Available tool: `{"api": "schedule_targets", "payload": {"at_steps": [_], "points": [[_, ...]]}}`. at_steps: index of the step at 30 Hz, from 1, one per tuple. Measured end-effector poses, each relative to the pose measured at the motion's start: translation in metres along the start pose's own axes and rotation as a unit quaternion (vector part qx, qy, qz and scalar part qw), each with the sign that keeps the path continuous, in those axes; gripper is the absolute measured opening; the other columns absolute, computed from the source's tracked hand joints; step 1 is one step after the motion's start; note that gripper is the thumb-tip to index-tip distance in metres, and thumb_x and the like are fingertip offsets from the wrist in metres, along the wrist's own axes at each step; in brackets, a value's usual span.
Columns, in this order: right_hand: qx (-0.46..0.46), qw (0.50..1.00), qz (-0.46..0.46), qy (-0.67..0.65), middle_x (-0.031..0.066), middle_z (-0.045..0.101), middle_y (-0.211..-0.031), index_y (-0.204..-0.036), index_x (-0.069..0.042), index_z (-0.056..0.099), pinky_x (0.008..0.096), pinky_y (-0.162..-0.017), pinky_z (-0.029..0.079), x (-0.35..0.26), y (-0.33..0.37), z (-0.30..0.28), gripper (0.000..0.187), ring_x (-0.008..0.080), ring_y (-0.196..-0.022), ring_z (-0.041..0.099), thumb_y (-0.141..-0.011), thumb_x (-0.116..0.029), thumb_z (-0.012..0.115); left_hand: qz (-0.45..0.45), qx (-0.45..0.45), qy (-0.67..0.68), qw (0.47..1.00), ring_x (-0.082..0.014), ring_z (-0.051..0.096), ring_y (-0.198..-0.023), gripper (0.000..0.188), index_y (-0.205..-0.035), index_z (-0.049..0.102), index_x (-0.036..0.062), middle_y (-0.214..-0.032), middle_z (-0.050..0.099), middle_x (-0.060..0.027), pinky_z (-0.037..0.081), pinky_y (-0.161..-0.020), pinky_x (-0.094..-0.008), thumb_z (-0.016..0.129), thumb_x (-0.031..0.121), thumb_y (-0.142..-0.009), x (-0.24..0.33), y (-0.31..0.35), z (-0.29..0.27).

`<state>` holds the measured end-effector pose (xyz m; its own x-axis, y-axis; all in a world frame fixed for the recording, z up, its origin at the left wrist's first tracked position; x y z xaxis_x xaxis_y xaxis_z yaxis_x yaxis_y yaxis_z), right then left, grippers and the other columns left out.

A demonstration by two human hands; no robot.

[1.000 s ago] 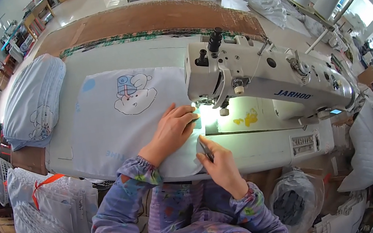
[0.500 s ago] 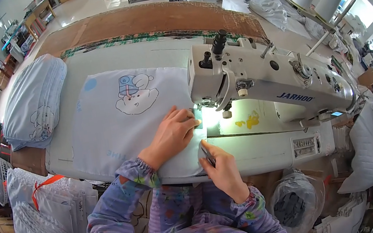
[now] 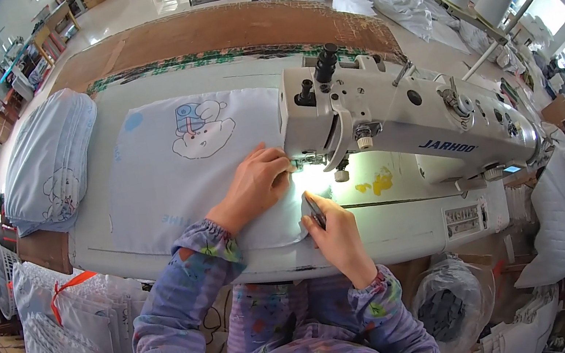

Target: Use an industrial sewing machine to stitch the edges of white fabric bags or pillowcases featuring a printed cartoon character.

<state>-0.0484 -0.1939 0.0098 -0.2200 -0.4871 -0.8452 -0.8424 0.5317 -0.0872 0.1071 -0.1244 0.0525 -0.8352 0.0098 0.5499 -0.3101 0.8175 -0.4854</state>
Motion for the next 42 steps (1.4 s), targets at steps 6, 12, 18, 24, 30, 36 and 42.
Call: {"api": "schedule_targets", "payload": {"at_steps": [6, 12, 18, 24, 30, 36, 42], "points": [[-0.007, 1.0, 0.003, -0.009, 0.0143, 0.066, -0.092, -0.14, 0.001, 0.06, 0.0319, -0.066, 0.053, -0.009, 0.011, -0.008, 0.047, 0.0167, -0.068, 0.063, -0.095, -0.005, 0.07, -0.04, -0.086, 0.015, 0.995, -0.0359, 0.066, -0.095, 0.012, -0.09, 0.073, 0.0044, -0.099, 0.069, -0.013, 0.053, -0.087, -0.0483, 0.068, 0.005, -0.08, -0.045, -0.035, 0.001], [-0.044, 0.996, -0.027, -0.066, 0.0101, 0.062, -0.087, -0.139, -0.005, 0.063, 0.031, -0.068, 0.05, -0.034, 0.056, 0.002, 0.042, 0.0172, -0.072, 0.057, -0.097, -0.006, 0.07, -0.134, 0.069, -0.204, 0.967, -0.039, 0.061, -0.116, 0.022, -0.108, 0.072, 0.0094, -0.122, 0.065, -0.0149, 0.048, -0.101, -0.0483, 0.07, 0.021, -0.089, -0.161, -0.079, -0.053], [-0.131, 0.982, -0.035, -0.135, 0.0104, 0.069, -0.1, -0.143, -0.006, 0.059, 0.0304, -0.07, 0.052, -0.046, 0.096, 0.034, 0.047, 0.0159, -0.076, 0.061, -0.097, -0.005, 0.07, -0.201, 0.003, -0.257, 0.945, -0.0391, 0.058, -0.12, 0.029, -0.112, 0.069, 0.0094, -0.124, 0.063, -0.0137, 0.047, -0.101, -0.0475, 0.071, 0.032, -0.094, -0.173, -0.089, -0.056], [-0.207, 0.953, 0.004, -0.223, 0.007, 0.071, -0.117, -0.156, -0.011, 0.047, 0.0259, -0.064, 0.046, -0.059, 0.119, 0.055, 0.067, 0.009, -0.072, 0.051, -0.095, -0.005, 0.074, -0.17, -0.039, -0.404, 0.898, -0.0352, 0.057, -0.119, 0.023, -0.104, 0.069, 0.0059, -0.12, 0.062, -0.0123, 0.046, -0.101, -0.05, 0.068, 0.026, -0.094, -0.158, -0.045, -0.079], [-0.157, 0.961, 0.143, -0.175, 0.0046, 0.072, -0.115, -0.142, -0.005, 0.062, 0.0219, -0.071, 0.048, 0.02, 0.147, 0.008, 0.055, 0.0038, -0.085, 0.057, -0.09, -0.008, 0.078, -0.204, -0.057, -0.418, 0.884, -0.031, 0.06, -0.111, 0.019, -0.103, 0.071, 0.0049, -0.112, 0.064, -0.0104, 0.046, -0.1, -0.0451, 0.065, 0.019, -0.09, -0.045, 0.101, -0.102], [-0.015, 0.944, 0.237, -0.23, 0.0022, 0.072, -0.105, -0.131, 0.001, 0.067, 0.0253, -0.087, 0.051, 0.069, 0.147, -0.101, 0.043, 0.0091, -0.097, 0.063, -0.089, 0.001, 0.076, -0.134, -0.042, -0.299, 0.944, -0.0324, 0.059, -0.113, 0.032, -0.113, 0.067, 0.0049, -0.119, 0.061, -0.0103, 0.046, -0.102, -0.0478, 0.074, 0.022, -0.086, 0.036, 0.082, -0.066], [-0.085, 0.955, 0.204, -0.196, 0.0025, 0.07, -0.112, -0.128, 0.002, 0.067, 0.0266, -0.092, 0.049, 0.053, 0.168, -0.078, 0.04, 0.0094, -0.102, 0.062, -0.089, 0.003, 0.074, -0.037, -0.042, -0.125, 0.991, -0.0304, 0.058, -0.12, 0.041, -0.117, 0.065, 0.004, -0.12, 0.061, -0.0104, 0.043, -0.109, -0.0467, 0.075, 0.033, -0.09, 0.028, 0.027, 0.007]]}}
Point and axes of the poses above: each hand's wrist, its own y-axis away from the middle knuckle, its own z-axis out of the palm, x = y × z, the point moved 8 cm from there along -y, towards the middle knuckle
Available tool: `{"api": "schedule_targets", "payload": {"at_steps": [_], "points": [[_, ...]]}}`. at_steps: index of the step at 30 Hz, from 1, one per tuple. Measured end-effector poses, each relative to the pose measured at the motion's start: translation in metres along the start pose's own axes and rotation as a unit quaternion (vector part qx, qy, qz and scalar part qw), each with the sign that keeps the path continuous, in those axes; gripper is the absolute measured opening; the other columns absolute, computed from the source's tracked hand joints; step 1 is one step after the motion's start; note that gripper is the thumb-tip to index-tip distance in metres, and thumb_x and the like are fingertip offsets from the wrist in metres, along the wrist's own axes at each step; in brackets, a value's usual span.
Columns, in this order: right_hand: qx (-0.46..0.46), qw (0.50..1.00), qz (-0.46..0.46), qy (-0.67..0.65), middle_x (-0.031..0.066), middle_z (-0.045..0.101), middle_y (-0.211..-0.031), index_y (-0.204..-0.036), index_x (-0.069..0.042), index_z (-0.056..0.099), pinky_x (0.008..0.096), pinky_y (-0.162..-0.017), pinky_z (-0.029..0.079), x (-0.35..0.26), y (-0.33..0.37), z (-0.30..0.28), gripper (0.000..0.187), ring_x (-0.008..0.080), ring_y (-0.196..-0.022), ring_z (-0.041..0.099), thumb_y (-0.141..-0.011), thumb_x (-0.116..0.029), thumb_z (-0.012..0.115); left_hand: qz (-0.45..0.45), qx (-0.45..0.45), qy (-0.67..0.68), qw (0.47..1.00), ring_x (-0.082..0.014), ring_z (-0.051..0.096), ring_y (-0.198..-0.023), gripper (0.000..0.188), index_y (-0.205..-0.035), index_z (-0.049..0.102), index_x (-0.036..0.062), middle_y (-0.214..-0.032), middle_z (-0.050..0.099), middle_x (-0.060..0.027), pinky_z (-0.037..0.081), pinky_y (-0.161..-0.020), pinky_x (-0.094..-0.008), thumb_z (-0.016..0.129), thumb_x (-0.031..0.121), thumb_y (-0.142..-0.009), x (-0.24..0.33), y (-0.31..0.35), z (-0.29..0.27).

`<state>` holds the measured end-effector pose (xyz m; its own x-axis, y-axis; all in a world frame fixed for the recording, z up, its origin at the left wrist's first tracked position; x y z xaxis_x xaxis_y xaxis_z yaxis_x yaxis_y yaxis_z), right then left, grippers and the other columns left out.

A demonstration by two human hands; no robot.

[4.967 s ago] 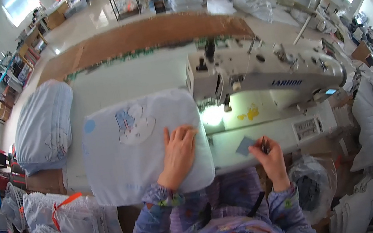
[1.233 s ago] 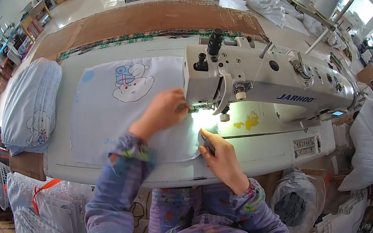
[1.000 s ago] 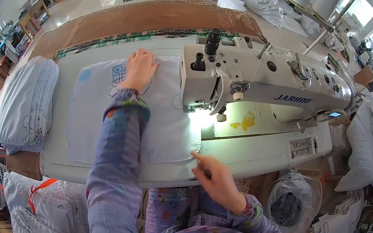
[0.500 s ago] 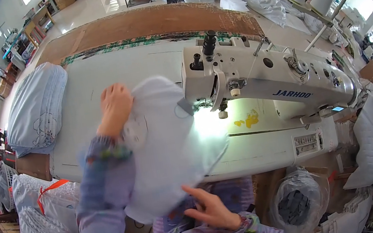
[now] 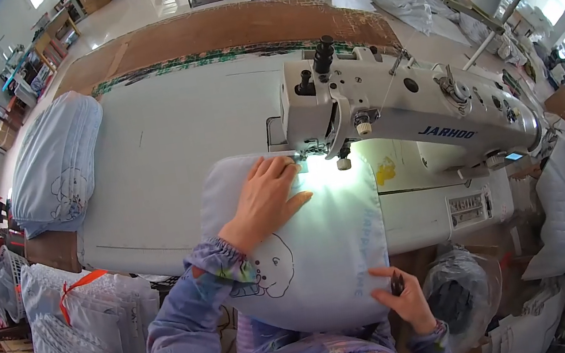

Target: Use an industrial sewing machine to stitch the edges of white fabric bags or pillowcases featuring a printed cartoon character.

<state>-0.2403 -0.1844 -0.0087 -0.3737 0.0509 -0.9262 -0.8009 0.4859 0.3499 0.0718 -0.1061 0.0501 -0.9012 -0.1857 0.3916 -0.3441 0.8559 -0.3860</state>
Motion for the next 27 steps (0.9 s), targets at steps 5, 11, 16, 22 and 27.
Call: {"api": "schedule_targets", "payload": {"at_steps": [5, 11, 16, 22, 27], "points": [[0.033, 0.998, 0.015, -0.056, 0.003, 0.07, -0.112, -0.126, 0.003, 0.068, 0.0255, -0.093, 0.048, 0.004, 0.006, 0.005, 0.038, 0.0091, -0.103, 0.061, -0.088, 0.003, 0.073, 0.013, 0.002, -0.002, 1.0, -0.0314, 0.058, -0.118, 0.041, -0.116, 0.066, 0.0032, -0.121, 0.062, -0.01, 0.047, -0.103, -0.0435, 0.076, 0.032, -0.089, -0.001, -0.006, 0.0], [0.021, 0.999, 0.014, -0.039, 0.0044, 0.07, -0.114, -0.125, 0.002, 0.068, 0.0262, -0.095, 0.047, -0.001, 0.003, 0.005, 0.038, 0.0104, -0.106, 0.061, -0.087, 0.003, 0.073, 0.012, 0.002, -0.006, 1.0, -0.0328, 0.058, -0.118, 0.041, -0.116, 0.066, 0.0035, -0.121, 0.061, -0.0105, 0.048, -0.102, -0.0436, 0.076, 0.033, -0.089, -0.012, -0.015, 0.002], [-0.042, 0.999, 0.011, -0.027, 0.0059, 0.069, -0.12, -0.127, 0.003, 0.067, 0.029, -0.099, 0.046, -0.006, 0.011, 0.013, 0.042, 0.0115, -0.111, 0.06, -0.086, 0.002, 0.076, 0.02, 0.023, -0.018, 0.999, -0.0346, 0.055, -0.121, 0.042, -0.119, 0.064, 0.0043, -0.127, 0.058, -0.0123, 0.044, -0.106, -0.0464, 0.075, 0.034, -0.091, -0.014, -0.015, 0.001], [0.068, 0.97, 0.042, -0.229, 0.0097, 0.069, -0.125, -0.128, 0.0, 0.067, 0.0328, -0.101, 0.049, 0.065, 0.006, -0.056, 0.039, 0.0198, -0.114, 0.065, -0.092, -0.014, 0.074, -0.007, 0.005, -0.028, 1.0, -0.036, 0.055, -0.121, 0.041, -0.123, 0.063, 0.0062, -0.123, 0.058, -0.0144, 0.045, -0.102, -0.0467, 0.073, 0.033, -0.094, -0.003, -0.016, 0.001], [0.329, 0.931, -0.158, -0.014, 0.015, 0.072, -0.12, -0.131, -0.001, 0.068, 0.0372, -0.092, 0.055, -0.071, -0.111, -0.117, 0.034, 0.0239, -0.103, 0.069, -0.1, -0.015, 0.066, -0.084, -0.001, -0.118, 0.989, -0.0284, 0.062, -0.108, 0.028, -0.122, 0.069, 0.0059, -0.11, 0.065, -0.0082, 0.048, -0.096, -0.042, 0.066, 0.017, -0.096, 0.003, 0.005, 0.006]]}}
Point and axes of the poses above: each hand's wrist, its own y-axis away from the middle knuckle, its own z-axis out of the palm, x = y × z, the point moved 8 cm from there along -y, towards the middle knuckle
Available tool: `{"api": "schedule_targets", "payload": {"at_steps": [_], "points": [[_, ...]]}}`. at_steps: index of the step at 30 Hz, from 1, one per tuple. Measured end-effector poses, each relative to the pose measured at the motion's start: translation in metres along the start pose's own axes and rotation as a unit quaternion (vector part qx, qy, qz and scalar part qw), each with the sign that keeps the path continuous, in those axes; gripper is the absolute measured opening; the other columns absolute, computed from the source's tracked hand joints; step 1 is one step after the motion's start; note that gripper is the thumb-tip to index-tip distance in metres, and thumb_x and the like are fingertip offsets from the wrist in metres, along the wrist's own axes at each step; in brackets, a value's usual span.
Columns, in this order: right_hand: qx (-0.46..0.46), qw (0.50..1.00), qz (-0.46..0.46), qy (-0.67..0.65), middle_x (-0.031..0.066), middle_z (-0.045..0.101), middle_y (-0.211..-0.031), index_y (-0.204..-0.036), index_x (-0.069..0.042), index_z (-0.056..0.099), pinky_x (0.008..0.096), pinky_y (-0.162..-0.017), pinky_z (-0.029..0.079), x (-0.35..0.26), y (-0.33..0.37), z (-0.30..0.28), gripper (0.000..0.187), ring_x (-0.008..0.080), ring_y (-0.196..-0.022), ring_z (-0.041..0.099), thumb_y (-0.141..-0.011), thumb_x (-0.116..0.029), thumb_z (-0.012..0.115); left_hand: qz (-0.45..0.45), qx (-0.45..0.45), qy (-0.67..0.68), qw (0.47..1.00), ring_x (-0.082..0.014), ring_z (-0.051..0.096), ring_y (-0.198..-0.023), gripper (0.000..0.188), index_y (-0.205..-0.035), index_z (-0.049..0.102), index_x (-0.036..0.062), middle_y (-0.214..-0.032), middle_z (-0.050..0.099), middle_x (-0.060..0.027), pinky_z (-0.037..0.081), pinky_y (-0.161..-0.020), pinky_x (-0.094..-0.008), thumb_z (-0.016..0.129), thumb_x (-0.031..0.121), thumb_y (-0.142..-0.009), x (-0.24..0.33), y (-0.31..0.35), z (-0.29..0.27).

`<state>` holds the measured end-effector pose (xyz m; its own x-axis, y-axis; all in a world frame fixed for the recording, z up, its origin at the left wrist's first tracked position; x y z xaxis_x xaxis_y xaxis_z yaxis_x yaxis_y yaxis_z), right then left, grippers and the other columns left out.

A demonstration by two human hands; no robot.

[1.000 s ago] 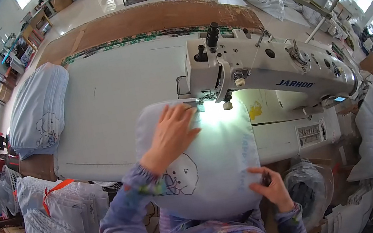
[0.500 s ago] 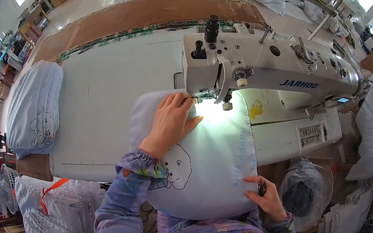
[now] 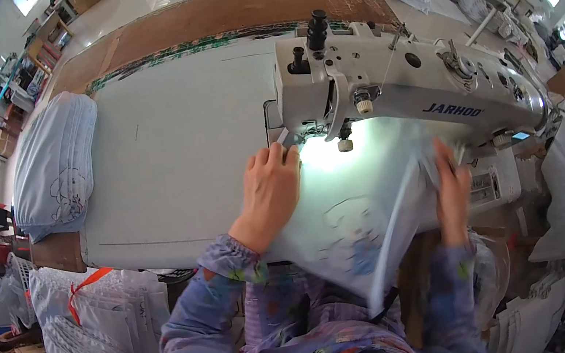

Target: Use an industrial sewing machine to stitch the edges of white fabric bags or pillowcases featuring a printed cartoon character.

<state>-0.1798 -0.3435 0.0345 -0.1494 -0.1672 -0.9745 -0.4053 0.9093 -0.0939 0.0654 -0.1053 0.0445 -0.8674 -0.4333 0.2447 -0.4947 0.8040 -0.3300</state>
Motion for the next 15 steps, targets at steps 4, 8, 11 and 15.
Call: {"api": "schedule_targets", "payload": {"at_steps": [4, 8, 11, 15], "points": [[-0.008, 0.772, -0.342, 0.535, 0.0193, 0.069, -0.101, -0.128, -0.002, 0.062, 0.0448, -0.071, 0.059, -0.001, -0.065, 0.084, 0.034, 0.0359, -0.082, 0.071, -0.1, -0.021, 0.067, 0.018, 0.003, 0.046, 0.999, -0.0281, 0.063, -0.105, 0.029, -0.121, 0.072, 0.0062, -0.108, 0.067, -0.0078, 0.05, -0.094, -0.0414, 0.068, 0.012, -0.093, 0.019, 0.003, 0.005], [-0.144, 0.817, -0.324, 0.454, 0.0238, 0.066, -0.102, -0.127, -0.003, 0.059, 0.0494, -0.08, 0.054, -0.066, -0.013, 0.144, 0.034, 0.0432, -0.098, 0.065, -0.102, -0.025, 0.064, -0.002, 0.065, 0.159, 0.985, -0.0294, 0.061, -0.113, 0.034, -0.121, 0.073, 0.0109, -0.119, 0.067, -0.0064, 0.048, -0.096, -0.0393, 0.074, 0.008, -0.088, -0.032, 0.018, -0.012], [-0.182, 0.854, -0.32, 0.366, 0.0224, 0.066, -0.101, -0.13, -0.003, 0.059, 0.0477, -0.075, 0.053, -0.079, 0.028, 0.136, 0.037, 0.041, -0.095, 0.066, -0.1, -0.024, 0.066, -0.028, 0.082, 0.17, 0.982, -0.0292, 0.058, -0.118, 0.035, -0.119, 0.075, 0.0135, -0.122, 0.065, -0.0038, 0.045, -0.099, -0.0405, 0.077, 0.009, -0.085, -0.042, 0.01, -0.022], [-0.31, 0.868, -0.263, 0.285, 0.0196, 0.067, -0.099, -0.122, -0.005, 0.065, 0.0441, -0.069, 0.052, -0.066, 0.048, 0.162, 0.032, 0.0381, -0.089, 0.067, -0.096, -0.021, 0.073, -0.014, 0.041, 0.177, 0.983, -0.0279, 0.056, -0.12, 0.03, -0.112, 0.075, 0.0142, -0.12, 0.065, -0.0015, 0.043, -0.1, -0.0445, 0.08, 0.012, -0.083, -0.041, 0.006, -0.011]]}}
Point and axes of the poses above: each hand's wrist, its own y-axis away from the middle knuckle, its own z-axis out of the palm, x = y × z, the point moved 8 cm from there along -y, towards the middle knuckle
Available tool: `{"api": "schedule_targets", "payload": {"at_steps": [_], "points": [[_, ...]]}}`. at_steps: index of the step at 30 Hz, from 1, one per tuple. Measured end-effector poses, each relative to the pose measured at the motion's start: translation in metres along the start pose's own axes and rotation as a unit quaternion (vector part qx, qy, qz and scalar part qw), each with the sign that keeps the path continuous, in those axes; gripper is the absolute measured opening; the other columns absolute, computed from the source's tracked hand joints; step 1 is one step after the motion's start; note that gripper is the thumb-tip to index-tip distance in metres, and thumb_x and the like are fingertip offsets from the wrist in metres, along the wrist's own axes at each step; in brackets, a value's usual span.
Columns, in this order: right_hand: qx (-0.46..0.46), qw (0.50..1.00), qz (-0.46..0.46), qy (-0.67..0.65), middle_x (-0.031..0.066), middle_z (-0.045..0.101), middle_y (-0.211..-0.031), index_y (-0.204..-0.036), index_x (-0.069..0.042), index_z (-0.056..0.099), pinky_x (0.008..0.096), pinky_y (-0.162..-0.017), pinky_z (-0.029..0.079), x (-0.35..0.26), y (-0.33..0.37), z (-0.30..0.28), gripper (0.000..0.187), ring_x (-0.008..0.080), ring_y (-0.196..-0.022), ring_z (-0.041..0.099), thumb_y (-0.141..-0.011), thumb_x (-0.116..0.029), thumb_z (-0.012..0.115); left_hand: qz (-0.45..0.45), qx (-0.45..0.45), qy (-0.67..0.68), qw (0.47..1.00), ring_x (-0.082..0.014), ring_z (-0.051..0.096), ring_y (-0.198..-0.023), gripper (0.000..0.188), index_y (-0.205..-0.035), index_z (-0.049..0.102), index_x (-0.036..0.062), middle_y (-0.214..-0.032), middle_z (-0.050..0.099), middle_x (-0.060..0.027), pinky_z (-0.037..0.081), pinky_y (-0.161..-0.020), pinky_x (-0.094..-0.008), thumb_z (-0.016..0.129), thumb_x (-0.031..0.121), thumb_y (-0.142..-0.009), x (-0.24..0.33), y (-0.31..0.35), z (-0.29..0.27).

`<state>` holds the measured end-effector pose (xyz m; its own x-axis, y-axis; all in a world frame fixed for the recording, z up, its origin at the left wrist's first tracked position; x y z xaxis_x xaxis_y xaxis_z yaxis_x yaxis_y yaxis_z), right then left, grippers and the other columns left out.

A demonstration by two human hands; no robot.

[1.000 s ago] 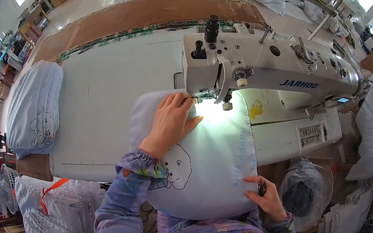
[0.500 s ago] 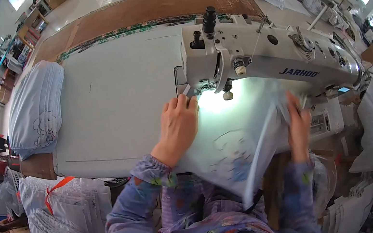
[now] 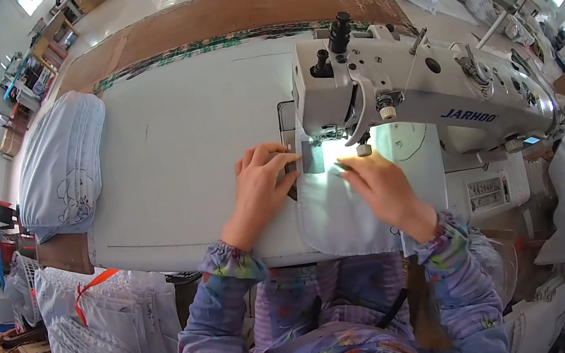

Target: Use an industrial sewing machine to stitch the edges of white fabric bags or pillowcases featuring a printed cartoon character.

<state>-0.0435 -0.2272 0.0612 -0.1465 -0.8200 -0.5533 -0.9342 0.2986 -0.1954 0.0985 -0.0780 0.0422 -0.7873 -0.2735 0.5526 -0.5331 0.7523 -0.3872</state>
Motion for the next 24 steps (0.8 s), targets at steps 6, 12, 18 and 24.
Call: {"api": "schedule_targets", "payload": {"at_steps": [6, 12, 18, 24], "points": [[-0.001, 0.998, -0.013, -0.057, 0.0146, 0.069, -0.087, -0.11, -0.006, 0.068, 0.0428, -0.067, 0.052, -0.016, -0.018, 0.022, 0.027, 0.0336, -0.076, 0.068, -0.09, -0.021, 0.078, 0.042, 0.021, -0.032, 0.998, -0.0279, 0.057, -0.114, 0.011, -0.095, 0.069, 0.0092, -0.117, 0.064, -0.0015, 0.042, -0.098, -0.043, 0.075, 0.013, -0.088, 0.002, 0.004, 0.008], [-0.007, 0.995, 0.023, -0.096, 0.0131, 0.068, -0.079, -0.101, -0.002, 0.069, 0.0362, -0.061, 0.049, -0.004, -0.02, 0.03, 0.03, 0.0255, -0.064, 0.063, -0.085, -0.021, 0.085, 0.057, 0.031, -0.027, 0.998, -0.0268, 0.057, -0.112, 0.012, -0.098, 0.065, 0.0098, -0.113, 0.062, -0.0023, 0.044, -0.096, -0.0417, 0.073, 0.014, -0.09, 0.008, 0.002, 0.005], [0.017, 0.991, 0.011, -0.132, 0.0141, 0.07, -0.079, -0.1, -0.001, 0.069, 0.0352, -0.061, 0.05, -0.007, -0.027, 0.041, 0.026, 0.0249, -0.064, 0.064, -0.089, -0.021, 0.082, 0.056, 0.048, 0.01, 0.997, -0.0286, 0.057, -0.11, 0.012, -0.1, 0.065, 0.0089, -0.114, 0.062, -0.0035, 0.044, -0.096, -0.0424, 0.072, 0.011, -0.09, 0.007, 0.005, -0.001], [0.028, 0.994, -0.002, -0.103, 0.0153, 0.071, -0.08, -0.099, 0.0, 0.068, 0.0366, -0.062, 0.052, 0.002, -0.017, 0.034, 0.026, 0.0261, -0.066, 0.067, -0.09, -0.021, 0.081, 0.033, 0.0, -0.019, 0.999, -0.0318, 0.054, -0.122, 0.014, -0.103, 0.067, 0.009, -0.123, 0.061, -0.007, 0.043, -0.101, -0.0438, 0.071, 0.009, -0.089, 0.006, 0.002, 0.005]]}}
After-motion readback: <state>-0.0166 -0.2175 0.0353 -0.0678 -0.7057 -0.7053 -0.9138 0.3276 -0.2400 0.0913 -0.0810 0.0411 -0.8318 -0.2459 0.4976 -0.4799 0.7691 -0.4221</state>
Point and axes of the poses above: each hand's wrist, its own y-axis away from the middle knuckle, its own z-axis out of the palm, x = y × z, the point moved 8 cm from there along -y, towards the middle knuckle
